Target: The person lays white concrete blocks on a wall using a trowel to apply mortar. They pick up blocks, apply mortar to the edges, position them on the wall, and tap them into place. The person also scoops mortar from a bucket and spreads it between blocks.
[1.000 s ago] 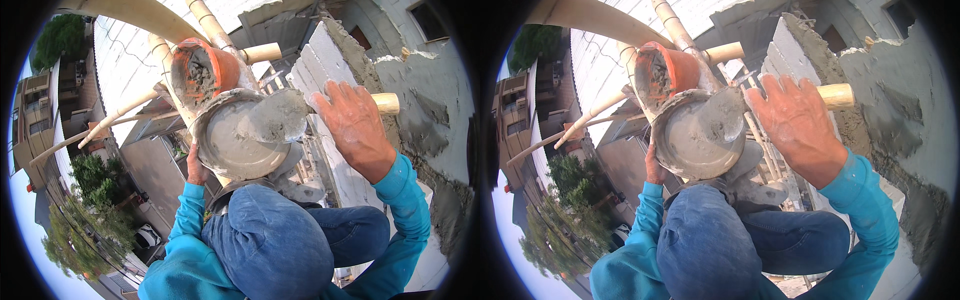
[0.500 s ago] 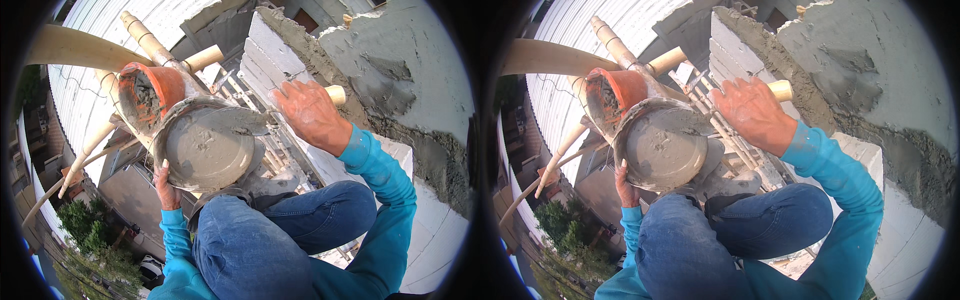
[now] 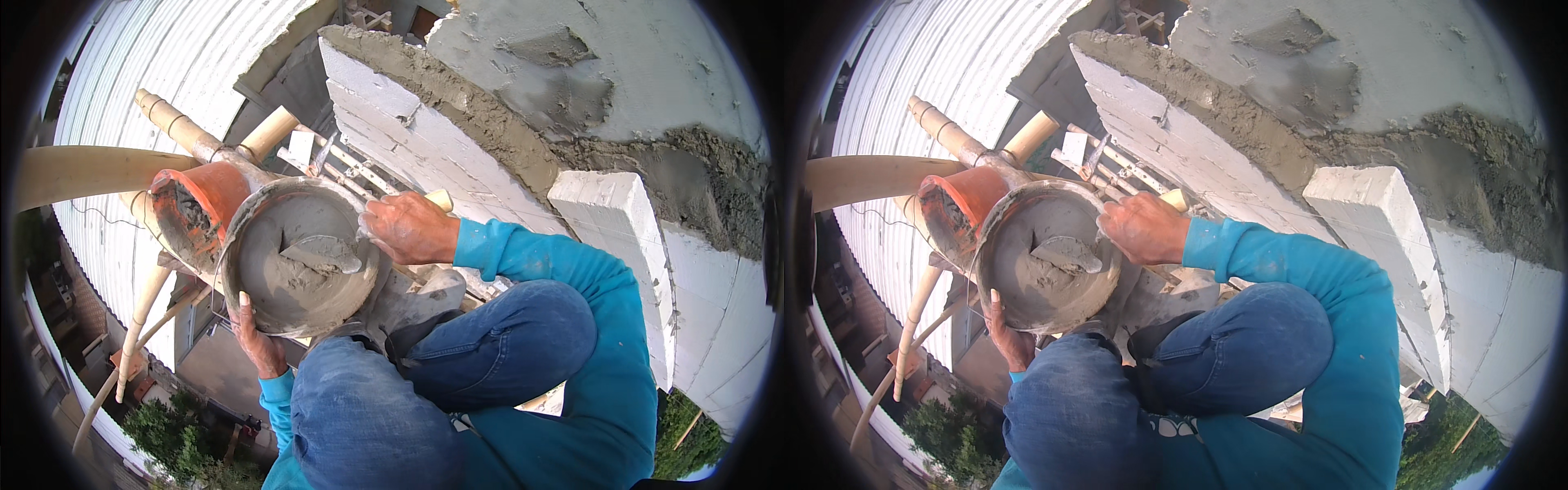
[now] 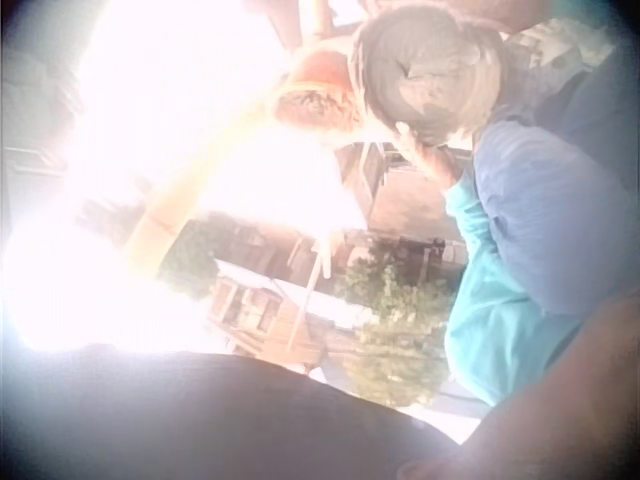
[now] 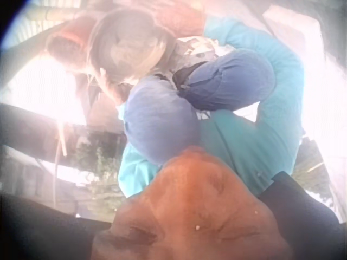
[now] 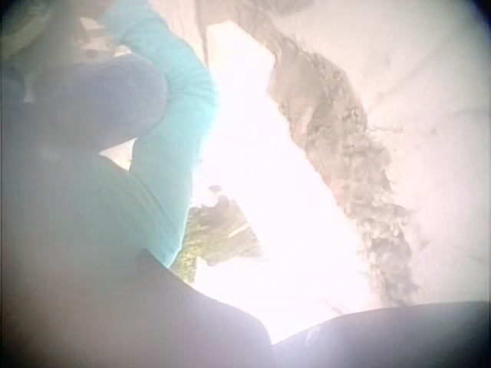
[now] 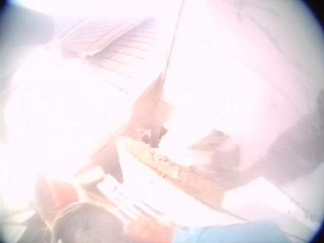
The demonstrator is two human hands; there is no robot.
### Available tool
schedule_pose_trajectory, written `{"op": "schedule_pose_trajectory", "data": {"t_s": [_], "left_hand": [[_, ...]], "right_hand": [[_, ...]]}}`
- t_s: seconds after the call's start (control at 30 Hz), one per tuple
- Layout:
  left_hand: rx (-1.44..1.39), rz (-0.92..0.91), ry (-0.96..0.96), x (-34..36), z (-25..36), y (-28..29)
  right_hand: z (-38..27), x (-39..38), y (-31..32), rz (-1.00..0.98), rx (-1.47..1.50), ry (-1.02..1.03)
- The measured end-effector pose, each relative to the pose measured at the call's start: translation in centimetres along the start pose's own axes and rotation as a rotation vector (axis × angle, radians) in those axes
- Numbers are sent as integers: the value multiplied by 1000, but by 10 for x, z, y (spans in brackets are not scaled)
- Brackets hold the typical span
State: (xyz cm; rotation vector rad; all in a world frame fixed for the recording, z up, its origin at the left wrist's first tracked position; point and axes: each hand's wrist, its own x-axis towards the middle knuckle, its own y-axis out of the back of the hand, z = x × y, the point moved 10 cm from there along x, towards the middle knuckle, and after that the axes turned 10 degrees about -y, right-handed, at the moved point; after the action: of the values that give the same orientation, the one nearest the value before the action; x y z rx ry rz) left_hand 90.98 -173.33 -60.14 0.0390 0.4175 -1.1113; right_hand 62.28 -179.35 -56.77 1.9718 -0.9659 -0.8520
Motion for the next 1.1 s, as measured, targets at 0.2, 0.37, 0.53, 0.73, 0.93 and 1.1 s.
{"op": "schedule_pose_trajectory", "data": {"t_s": [0.2, 0.37, 0.53, 0.73, 0.93, 1.1], "left_hand": [[40, 20, -3, 2, 3, -5], [198, -79, -83, 8, 17, -18], [246, -113, -107, 12, 19, -21], [175, -151, -22, 18, 9, -16], [245, -114, -123, 17, 16, -13], [207, -166, -138, 22, 15, -19]], "right_hand": [[1, -14, -21, -66, 258, -74], [24, -33, -38, -85, 418, -193], [35, -52, -45, -10, 578, -246], [43, -71, -47, 121, 666, -305], [112, -155, -35, 164, 765, -778], [163, -225, 30, 320, 881, -1074]]}}
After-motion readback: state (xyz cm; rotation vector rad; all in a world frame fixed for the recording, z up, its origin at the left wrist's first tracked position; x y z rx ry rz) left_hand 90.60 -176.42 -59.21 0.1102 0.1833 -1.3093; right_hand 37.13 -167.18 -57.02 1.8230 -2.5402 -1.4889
